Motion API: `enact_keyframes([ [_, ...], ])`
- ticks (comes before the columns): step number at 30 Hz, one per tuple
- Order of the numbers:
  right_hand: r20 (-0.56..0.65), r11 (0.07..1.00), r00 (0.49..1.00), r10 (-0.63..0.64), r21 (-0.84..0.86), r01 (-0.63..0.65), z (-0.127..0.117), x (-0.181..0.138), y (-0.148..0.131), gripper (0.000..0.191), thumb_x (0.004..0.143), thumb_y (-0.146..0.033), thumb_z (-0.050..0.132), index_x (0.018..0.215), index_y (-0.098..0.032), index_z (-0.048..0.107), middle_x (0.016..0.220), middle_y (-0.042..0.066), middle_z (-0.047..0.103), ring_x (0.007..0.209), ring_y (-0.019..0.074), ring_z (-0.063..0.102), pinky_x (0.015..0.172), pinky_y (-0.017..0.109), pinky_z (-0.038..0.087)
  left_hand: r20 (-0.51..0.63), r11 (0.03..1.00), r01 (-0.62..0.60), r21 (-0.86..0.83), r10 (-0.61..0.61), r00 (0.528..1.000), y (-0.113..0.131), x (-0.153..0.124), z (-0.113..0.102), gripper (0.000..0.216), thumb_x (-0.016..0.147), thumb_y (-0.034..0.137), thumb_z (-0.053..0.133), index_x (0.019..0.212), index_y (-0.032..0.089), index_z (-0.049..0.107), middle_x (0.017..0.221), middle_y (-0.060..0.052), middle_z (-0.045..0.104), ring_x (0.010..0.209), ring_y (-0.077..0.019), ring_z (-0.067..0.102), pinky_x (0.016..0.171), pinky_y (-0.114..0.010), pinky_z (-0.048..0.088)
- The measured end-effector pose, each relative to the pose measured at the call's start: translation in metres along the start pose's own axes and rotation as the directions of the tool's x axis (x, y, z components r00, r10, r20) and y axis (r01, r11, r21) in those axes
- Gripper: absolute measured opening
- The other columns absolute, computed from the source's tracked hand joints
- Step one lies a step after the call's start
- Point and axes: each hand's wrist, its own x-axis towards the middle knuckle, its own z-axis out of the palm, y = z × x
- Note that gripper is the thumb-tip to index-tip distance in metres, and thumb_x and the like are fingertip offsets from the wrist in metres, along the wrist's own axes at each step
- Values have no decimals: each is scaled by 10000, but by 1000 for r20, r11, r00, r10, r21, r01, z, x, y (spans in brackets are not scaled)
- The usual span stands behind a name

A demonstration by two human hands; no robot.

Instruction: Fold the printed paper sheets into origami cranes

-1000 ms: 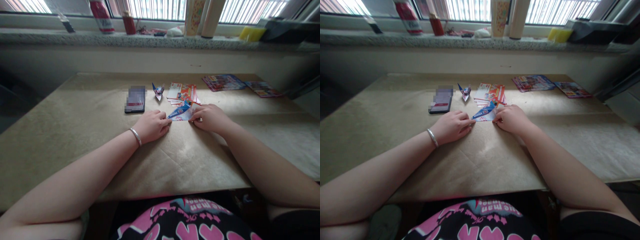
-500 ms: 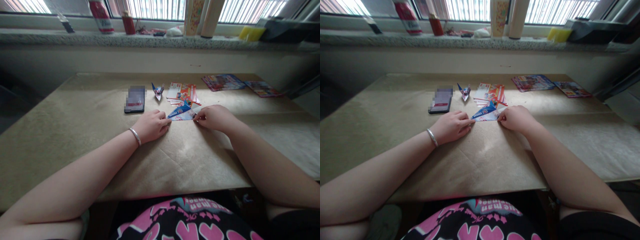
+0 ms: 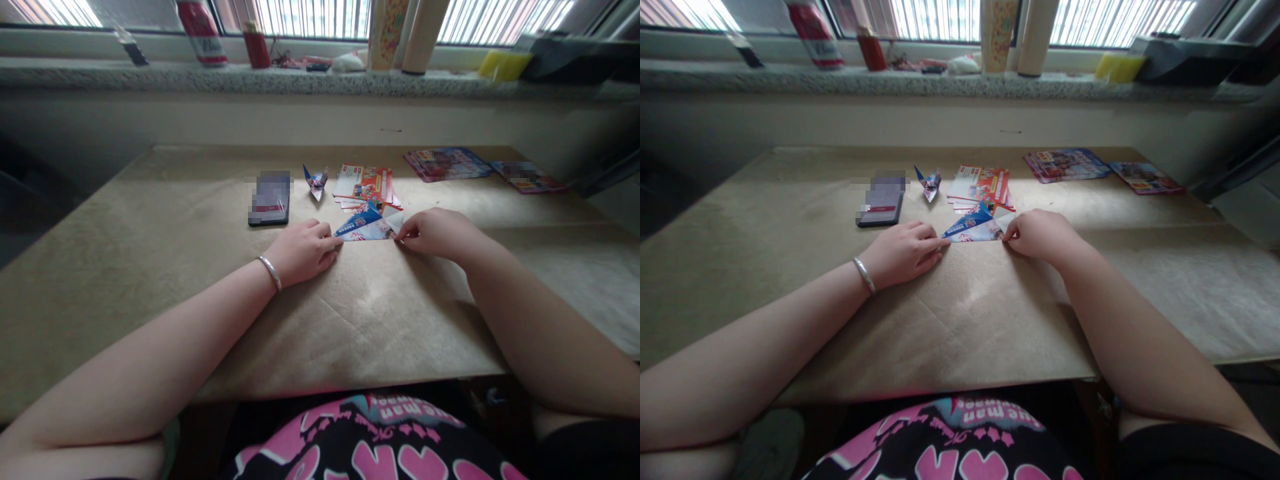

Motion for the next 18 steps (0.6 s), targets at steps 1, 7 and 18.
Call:
enact_keyframes([
  [1, 9, 1000, 1000, 10, 1, -10, 0, 0, 1, 187, 731, -321, 629, 819, -354, 791, 762, -15, 752, 645, 167, 609, 505, 271, 342, 2, 1000, -1, -1, 1, 1000, 0, 0, 0, 302, 921, 314, 491, 1118, 208, 695, 966, -84, 651, 866, -197, 568, 720, -315, 455],
  [7, 40, 1000, 999, 25, 5, -25, -4, -1, 1, 200, 745, -342, 618, 849, -351, 788, 780, -12, 751, 665, 173, 609, 529, 281, 356, 1, 1000, 7, -3, -7, 1000, 0, 0, 1, 302, 925, 319, 492, 1123, 214, 693, 973, -86, 644, 870, -198, 565, 723, -321, 454],
  [18, -256, 999, 966, -28, -49, 16, -6, -8, -14, 206, 801, -259, 529, 857, -236, 726, 949, 51, 721, 781, 202, 611, 593, 308, 374, -3, 1000, 7, -22, -7, 1000, -2, 1, 2, 307, 940, 310, 465, 1120, 212, 693, 963, -87, 641, 871, -201, 569, 742, -328, 464],
])
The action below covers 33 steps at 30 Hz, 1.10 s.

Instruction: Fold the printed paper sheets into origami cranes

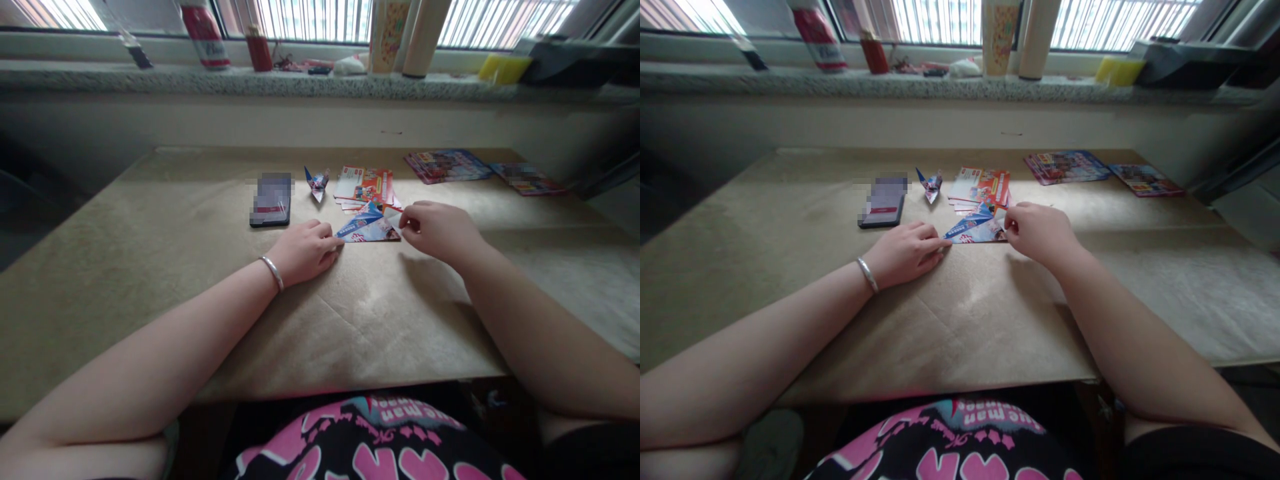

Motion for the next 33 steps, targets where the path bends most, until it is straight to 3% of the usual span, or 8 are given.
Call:
enact_keyframes([
  [3, -91, 970, 972, -215, 92, 223, 15, 1, -13, 211, 830, -241, 530, 931, -210, 713, 1004, 74, 706, 927, 234, 606, 764, 339, 442, -10, 1000, 4, 12, -4, 1000, 0, 1, 2, 309, 947, 312, 453, 1126, 209, 683, 965, -85, 641, 875, -205, 572, 755, -332, 472],
  [6, -103, 915, 922, -374, 123, 385, 31, 5, -23, 274, 891, -271, 509, 1081, -214, 697, 1101, 63, 700, 1030, 250, 581, 888, 377, 431, -29, 999, 20, 29, -20, 999, 0, 2, 5, 326, 954, 307, 442, 1165, 182, 657, 985, -94, 643, 901, -212, 578, 777, -337, 481],
  [10, -102, 915, 922, -373, 125, 384, 40, 10, -26, 280, 940, -300, 477, 1062, -222, 717, 1056, 61, 714, 981, 237, 596, 869, 374, 431, -42, 999, 35, 26, -34, 999, -2, 3, 9, 300, 958, 278, 440, 1119, 184, 676, 980, -87, 650, 889, -208, 579, 788, -337, 488],
  [21, -100, 911, 911, -401, 60, 408, 29, 4, -43, 268, 919, -333, 505, 990, -219, 737, 967, 49, 725, 921, 233, 614, 861, 369, 391, -30, 998, 57, 40, -56, 998, -3, 10, 11, 218, 943, 278, 511, 920, 184, 706, 908, -74, 646, 842, -204, 580, 704, -310, 480],
  [29, -65, 941, 945, -322, 86, 326, 28, 1, -53, 258, 921, -313, 494, 989, -233, 729, 932, 55, 700, 866, 212, 608, 732, 329, 380, -57, 1000, -9, 20, 10, 998, -7, 12, 18, 219, 958, 251, 493, 1069, 181, 669, 980, -72, 667, 910, -196, 590, 771, -310, 489],
  [33, -67, 944, 946, -317, 78, 322, 29, 1, -59, 251, 919, -305, 486, 946, -210, 716, 962, 63, 699, 922, 223, 599, 752, 335, 379, -40, 996, 32, 79, -29, 999, -1, 14, 15, 221, 954, 252, 483, 939, 174, 690, 895, -78, 661, 850, -203, 592, 698, -308, 472],
])
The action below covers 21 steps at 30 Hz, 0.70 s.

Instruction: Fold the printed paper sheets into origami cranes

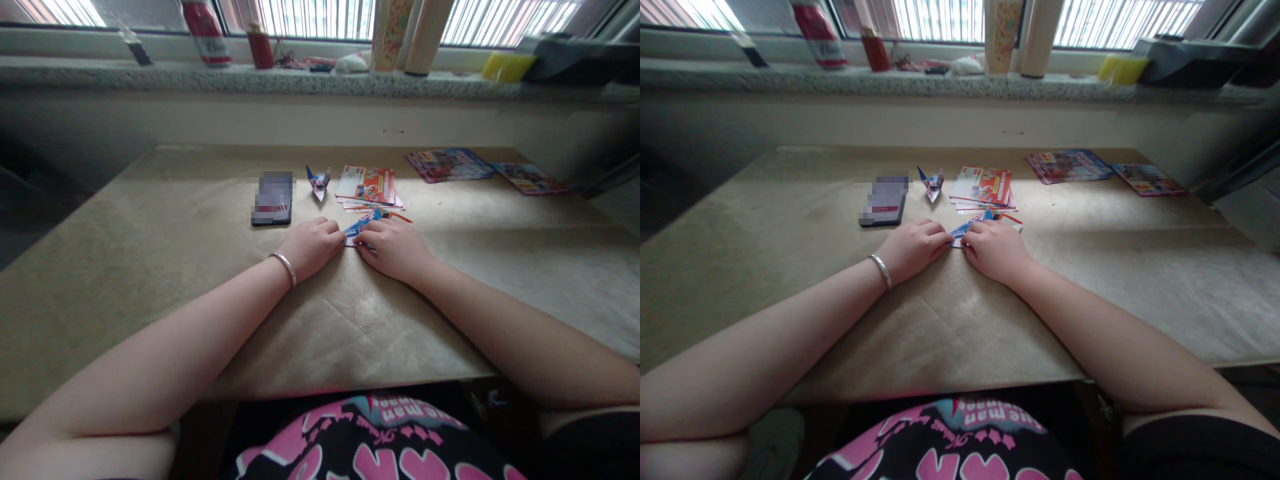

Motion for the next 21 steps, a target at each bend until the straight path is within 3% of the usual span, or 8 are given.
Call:
enact_keyframes([
  [5, -65, 1000, 998, 13, 14, -12, 4, 2, 0, 207, 896, -292, 517, 903, -212, 707, 956, 54, 709, 960, 229, 585, 815, 342, 378, 0, 997, 55, 52, -55, 999, 5, 1, -2, 195, 923, 234, 504, 850, 154, 665, 863, -77, 660, 809, -212, 599, 630, -305, 435],
  [12, -146, 998, 987, 61, 5, -61, 8, 3, -1, 210, 895, -272, 506, 811, -197, 683, 874, 58, 701, 861, 204, 579, 752, 318, 368, -110, 996, 81, -28, -84, 990, 0, 2, 3, 164, 869, 221, 508, 820, 174, 657, 856, -61, 668, 785, -197, 591, 656, -309, 431],
  [17, -185, 1000, 983, -10, 7, 12, 10, 3, -3, 277, 939, -309, 464, 831, -192, 691, 881, 60, 707, 870, 208, 566, 759, 324, 367, -200, 1000, -16, -26, 10, 980, 3, 2, -1, 127, 834, 234, 530, 845, 192, 649, 865, -47, 665, 795, -207, 586, 702, -335, 435],
  [21, -201, 998, 978, -60, 9, 63, 10, 2, -4, 320, 962, -334, 437, 852, -195, 703, 878, 65, 714, 892, 216, 555, 798, 337, 368, -220, 1000, 3, -2, -4, 976, 7, 1, -2, 101, 825, 229, 544, 821, 186, 635, 849, -50, 663, 786, -202, 596, 710, -336, 417],
])
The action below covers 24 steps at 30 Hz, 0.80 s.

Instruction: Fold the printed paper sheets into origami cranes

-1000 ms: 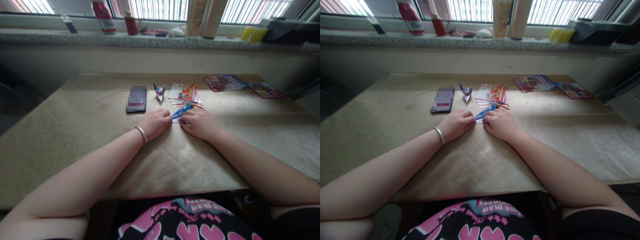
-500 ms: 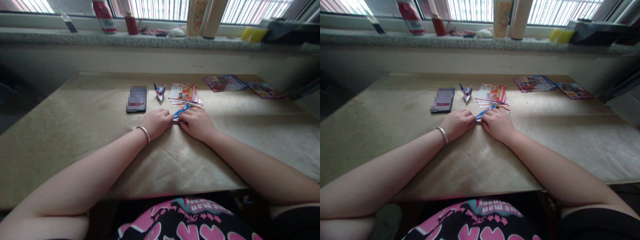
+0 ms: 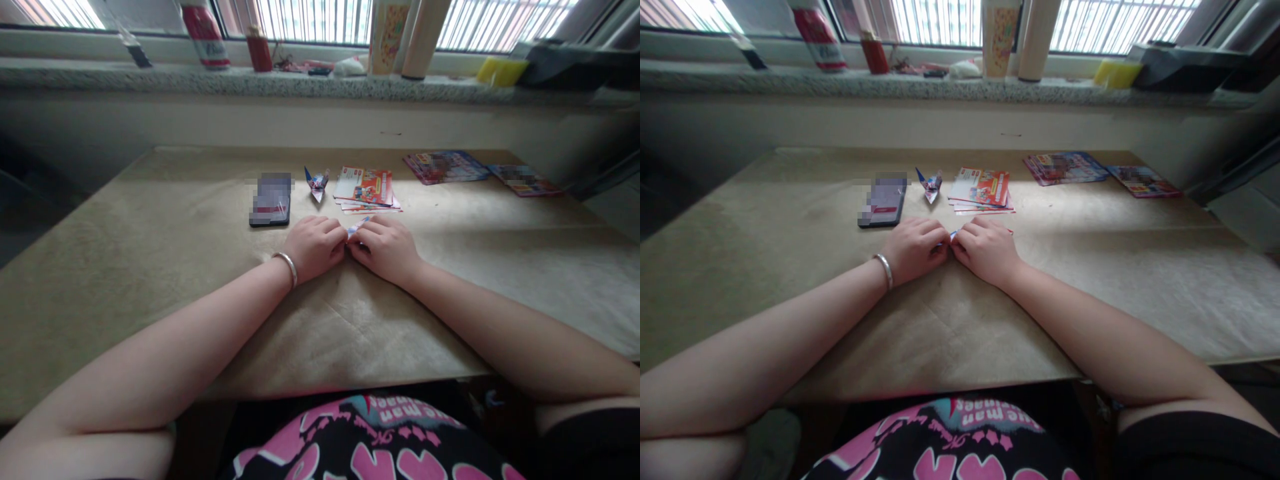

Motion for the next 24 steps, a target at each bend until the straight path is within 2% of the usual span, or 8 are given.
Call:
enact_keyframes([
  [9, -3, 999, 1000, 5, 34, -5, -4, 0, -2, 281, 937, -293, 460, 828, -200, 701, 862, 63, 714, 876, 213, 556, 798, 339, 374, 5, 999, 40, 10, -40, 999, 0, 0, -3, 89, 803, 224, 540, 786, 180, 615, 809, -52, 654, 756, -200, 601, 738, -354, 386],
  [13, -30, 998, 999, 46, 40, -44, -4, -1, 0, 256, 915, -271, 480, 795, -198, 694, 846, 54, 711, 862, 210, 567, 795, 332, 388, -8, 998, 65, 23, -65, 998, -4, -1, -2, 60, 774, 206, 551, 772, 181, 606, 803, -43, 648, 750, -193, 598, 756, -350, 387],
  [24, -54, 993, 995, 84, 84, -79, -10, -6, 7, 237, 902, -269, 489, 781, -212, 686, 845, 44, 713, 870, 209, 586, 810, 330, 420, -12, 992, -29, 126, 31, 999, -13, -2, -9, 74, 767, 201, 524, 758, 187, 597, 804, -42, 648, 729, -193, 577, 747, -359, 390],
])
